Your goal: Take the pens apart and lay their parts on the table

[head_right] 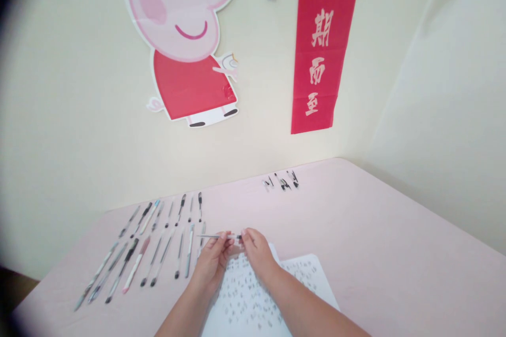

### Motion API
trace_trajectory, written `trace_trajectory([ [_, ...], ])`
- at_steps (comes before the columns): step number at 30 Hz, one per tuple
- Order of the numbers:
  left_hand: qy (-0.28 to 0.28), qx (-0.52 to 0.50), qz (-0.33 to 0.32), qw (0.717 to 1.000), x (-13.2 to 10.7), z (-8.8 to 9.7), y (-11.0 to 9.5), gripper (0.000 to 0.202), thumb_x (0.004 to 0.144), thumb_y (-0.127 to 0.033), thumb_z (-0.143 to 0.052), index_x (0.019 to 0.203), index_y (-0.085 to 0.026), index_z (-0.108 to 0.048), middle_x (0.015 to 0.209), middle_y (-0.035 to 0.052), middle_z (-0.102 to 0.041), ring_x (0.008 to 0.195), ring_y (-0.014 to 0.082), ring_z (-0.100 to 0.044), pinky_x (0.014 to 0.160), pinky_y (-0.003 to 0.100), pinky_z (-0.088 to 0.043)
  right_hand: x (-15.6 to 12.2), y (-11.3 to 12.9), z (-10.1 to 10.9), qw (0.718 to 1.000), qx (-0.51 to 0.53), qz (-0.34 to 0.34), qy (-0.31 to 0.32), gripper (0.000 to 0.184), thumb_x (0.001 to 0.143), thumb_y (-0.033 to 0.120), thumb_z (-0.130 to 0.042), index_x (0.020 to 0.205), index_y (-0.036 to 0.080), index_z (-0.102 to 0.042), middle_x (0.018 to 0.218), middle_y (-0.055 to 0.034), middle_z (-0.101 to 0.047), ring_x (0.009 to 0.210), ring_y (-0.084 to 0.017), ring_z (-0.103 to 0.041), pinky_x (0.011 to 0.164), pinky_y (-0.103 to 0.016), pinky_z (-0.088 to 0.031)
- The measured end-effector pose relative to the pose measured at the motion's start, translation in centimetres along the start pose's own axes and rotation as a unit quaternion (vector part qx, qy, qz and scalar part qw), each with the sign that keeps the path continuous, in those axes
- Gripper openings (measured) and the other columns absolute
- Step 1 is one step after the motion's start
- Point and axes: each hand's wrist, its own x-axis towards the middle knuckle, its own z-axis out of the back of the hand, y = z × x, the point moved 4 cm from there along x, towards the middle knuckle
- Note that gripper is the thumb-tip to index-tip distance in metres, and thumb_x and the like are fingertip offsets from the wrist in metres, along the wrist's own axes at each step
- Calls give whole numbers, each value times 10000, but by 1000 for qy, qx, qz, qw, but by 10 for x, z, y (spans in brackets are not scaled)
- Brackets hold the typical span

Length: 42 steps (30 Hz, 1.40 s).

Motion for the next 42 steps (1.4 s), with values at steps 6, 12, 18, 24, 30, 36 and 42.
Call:
trace_trajectory([
  [6, 9, 3, -12, 1000, 2, 3, 2, 110, 684, -136, -706, 760, -104, -635, 688, 24, -671, 573, 78, -626, 554, 152, -532, 1, -3, 0, 998, -53, 35, -14, 329, 847, 428, -406, 624, 192, -462, 590, 27, -442, 602, -134, -434, 560, -244, -337],
  [12, 11, -3, -14, 1000, 3, 4, 2, 127, 674, -158, -717, 759, -102, -642, 700, 29, -679, 586, 76, -630, 567, 145, -529, -1, 3, 2, 999, -21, 33, -27, 124, 787, 301, -489, 745, 191, -526, 690, 4, -524, 650, -144, -486, 597, -252, -388],
  [18, 5, -5, -15, 1000, 4, 5, 3, 119, 684, -155, -710, 767, -99, -646, 694, 31, -678, 586, 76, -629, 557, 143, -529, 0, 5, 3, 999, -6, 27, -31, 158, 784, 335, -495, 795, 189, -552, 728, -11, -554, 667, -154, -500, 620, -265, -401],
  [24, 11, 0, -15, 1000, 5, 6, 5, 124, 680, -161, -715, 766, -104, -648, 707, 38, -679, 604, 82, -631, 565, 154, -534, 1, -1, 2, 999, -30, 18, -28, 400, 858, 499, -361, 641, 192, -497, 610, 6, -498, 623, -153, -477, 587, -261, -374],
  [30, 26, -1, -18, 1000, 3, 4, 4, 172, 643, -195, -746, 756, -109, -647, 701, 28, -676, 603, 80, -631, 581, 151, -530, 0, -1, 1, 997, -62, 31, -22, 331, 844, 440, -409, 638, 192, -484, 595, 25, -448, 605, -137, -437, 557, -243, -334],
  [36, 23, -4, -17, 1000, 5, 7, 5, 158, 661, -192, -732, 764, -102, -651, 695, 34, -677, 600, 81, -631, 573, 151, -530, -1, 4, 2, 999, -29, 27, -28, 162, 798, 333, -466, 736, 189, -509, 682, 6, -496, 639, -146, -470, 595, -259, -372],
  [42, 20, -8, -16, 1000, 4, 5, 3, 134, 686, -184, -713, 767, -97, -650, 692, 38, -676, 598, 84, -632, 570, 155, -535, -1, 5, 3, 999, -13, 24, -35, 106, 754, 278, -512, 800, 185, -535, 748, -14, -545, 668, -155, -496, 621, -270, -395],
])
